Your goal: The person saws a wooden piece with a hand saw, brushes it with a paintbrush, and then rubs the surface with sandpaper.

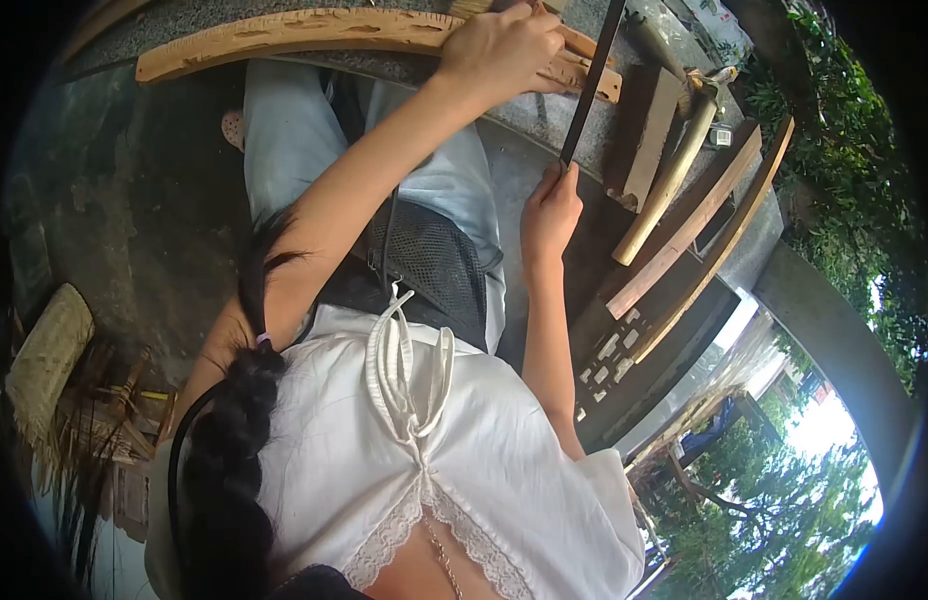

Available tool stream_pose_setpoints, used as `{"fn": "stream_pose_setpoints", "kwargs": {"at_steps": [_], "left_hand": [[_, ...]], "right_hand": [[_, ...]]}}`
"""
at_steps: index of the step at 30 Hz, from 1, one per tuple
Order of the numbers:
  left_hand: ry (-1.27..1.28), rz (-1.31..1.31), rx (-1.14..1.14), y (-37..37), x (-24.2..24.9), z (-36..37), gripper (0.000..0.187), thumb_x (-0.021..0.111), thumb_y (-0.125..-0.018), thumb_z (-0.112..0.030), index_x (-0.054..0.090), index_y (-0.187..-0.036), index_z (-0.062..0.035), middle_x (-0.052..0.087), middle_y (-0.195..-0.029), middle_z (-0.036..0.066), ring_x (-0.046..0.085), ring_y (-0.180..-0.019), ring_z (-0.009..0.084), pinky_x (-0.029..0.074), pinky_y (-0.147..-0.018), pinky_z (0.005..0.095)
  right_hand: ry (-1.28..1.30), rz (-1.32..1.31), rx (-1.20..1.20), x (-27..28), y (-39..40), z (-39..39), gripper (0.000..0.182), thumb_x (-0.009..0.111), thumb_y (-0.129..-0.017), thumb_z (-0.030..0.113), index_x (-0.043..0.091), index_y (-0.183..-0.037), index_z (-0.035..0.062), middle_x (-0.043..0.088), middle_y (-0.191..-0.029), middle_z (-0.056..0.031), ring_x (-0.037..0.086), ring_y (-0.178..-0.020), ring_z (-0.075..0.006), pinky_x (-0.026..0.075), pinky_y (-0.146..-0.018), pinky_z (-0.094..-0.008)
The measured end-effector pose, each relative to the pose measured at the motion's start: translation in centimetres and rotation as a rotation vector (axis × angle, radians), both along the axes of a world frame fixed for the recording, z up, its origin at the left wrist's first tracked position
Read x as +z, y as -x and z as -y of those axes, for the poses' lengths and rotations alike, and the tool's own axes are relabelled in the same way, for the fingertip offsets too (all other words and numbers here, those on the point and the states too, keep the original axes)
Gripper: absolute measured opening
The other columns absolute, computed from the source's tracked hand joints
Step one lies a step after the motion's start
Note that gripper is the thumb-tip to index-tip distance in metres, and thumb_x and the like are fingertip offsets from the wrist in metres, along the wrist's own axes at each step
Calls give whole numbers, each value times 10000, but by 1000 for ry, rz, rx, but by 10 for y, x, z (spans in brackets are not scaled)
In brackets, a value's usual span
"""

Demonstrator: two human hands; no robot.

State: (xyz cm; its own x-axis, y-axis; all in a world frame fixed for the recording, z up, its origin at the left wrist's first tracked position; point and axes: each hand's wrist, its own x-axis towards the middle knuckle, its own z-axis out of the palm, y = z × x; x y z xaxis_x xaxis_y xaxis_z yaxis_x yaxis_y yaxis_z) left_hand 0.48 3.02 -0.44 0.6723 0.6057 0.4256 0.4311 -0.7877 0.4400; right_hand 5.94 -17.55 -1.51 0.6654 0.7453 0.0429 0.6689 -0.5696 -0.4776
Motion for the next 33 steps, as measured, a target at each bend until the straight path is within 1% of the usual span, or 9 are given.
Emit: {"fn": "stream_pose_setpoints", "kwargs": {"at_steps": [4, 8, 11, 13, 19, 24, 26, 29, 33], "left_hand": [[-108, 14, 0, 3, -3, 4, 296, 808, -632, -354, 716, -773, -111, 658, -879, -8, 668, -892, 195, 588, -661, 318], [-46, -7, -8, 2, 0, 2, 280, 810, -635, -333, 716, -772, -108, 658, -875, -6, 668, -896, 198, 591, -651, 314], [-66, -76, 10, 0, -5, -6, 354, 787, -650, -416, 682, -796, -111, 630, -907, -31, 643, -889, 159, 583, -661, 307], [-31, -46, -22, 2, -4, -1, 315, 799, -654, -362, 702, -794, -98, 645, -903, -2, 660, -905, 184, 593, -660, 322], [-16, -30, -35, 3, 1, 0, 315, 801, -666, -354, 709, -820, -95, 651, -915, 15, 661, -939, 196, 596, -673, 324], [-2, -53, -36, 2, 0, -3, 305, 795, -672, -359, 710, -808, -100, 658, -937, 16, 659, -946, 197, 594, -686, 327], [-22, -61, -30, -2, -2, -4, 305, 797, -669, -360, 710, -806, -102, 658, -935, 16, 659, -945, 197, 594, -688, 327], [-35, -48, -30, -3, -6, -1, 307, 801, -662, -362, 711, -801, -104, 657, -924, 14, 659, -945, 196, 594, -691, 326], [-23, -44, -13, 2, 0, -3, 316, 803, -656, -367, 709, -803, -103, 655, -909, 12, 659, -948, 193, 592, -694, 324]], "right_hand": [[-64, 19, 19, -3, 1, 2, 146, 470, -988, 114, 483, -907, -6, 509, -556, -172, 530, -452, -339, 363, -429, -407], [2, -65, -31, -21, 10, 31, 142, 454, -988, 103, 477, -904, -8, 529, -576, -178, 570, -485, -348, 378, -434, -409], [-55, -36, 11, -30, 15, 63, 149, 452, -988, 104, 474, -896, -11, 531, -577, -181, 557, -473, -352, 369, -436, -416], [80, -26, -26, -18, 19, 71, 159, 457, -990, 111, 472, -889, -12, 520, -566, -176, 544, -460, -347, 364, -438, -420], [27, -22, 2, 10, -5, -15, 165, 453, -994, 122, 470, -899, -11, 499, -540, -173, 518, -448, -346, 362, -436, -421], [54, -51, -55, -35, 14, 78, 159, 459, -990, 145, 465, -916, 5, 563, -608, -209, 582, -555, -417, 385, -482, -481], [46, 24, -8, -36, 20, 93, 158, 456, -991, 145, 467, -918, 5, 550, -595, -203, 571, -530, -402, 387, -466, -459], [48, -88, -22, -14, 8, 39, 158, 457, -991, 142, 469, -918, 2, 535, -581, -198, 560, -502, -382, 378, -446, -437], [41, -20, 14, 8, -9, -15, 163, 460, -991, 137, 467, -912, -6, 525, -569, -193, 550, -478, -364, 367, -428, -423]]}}
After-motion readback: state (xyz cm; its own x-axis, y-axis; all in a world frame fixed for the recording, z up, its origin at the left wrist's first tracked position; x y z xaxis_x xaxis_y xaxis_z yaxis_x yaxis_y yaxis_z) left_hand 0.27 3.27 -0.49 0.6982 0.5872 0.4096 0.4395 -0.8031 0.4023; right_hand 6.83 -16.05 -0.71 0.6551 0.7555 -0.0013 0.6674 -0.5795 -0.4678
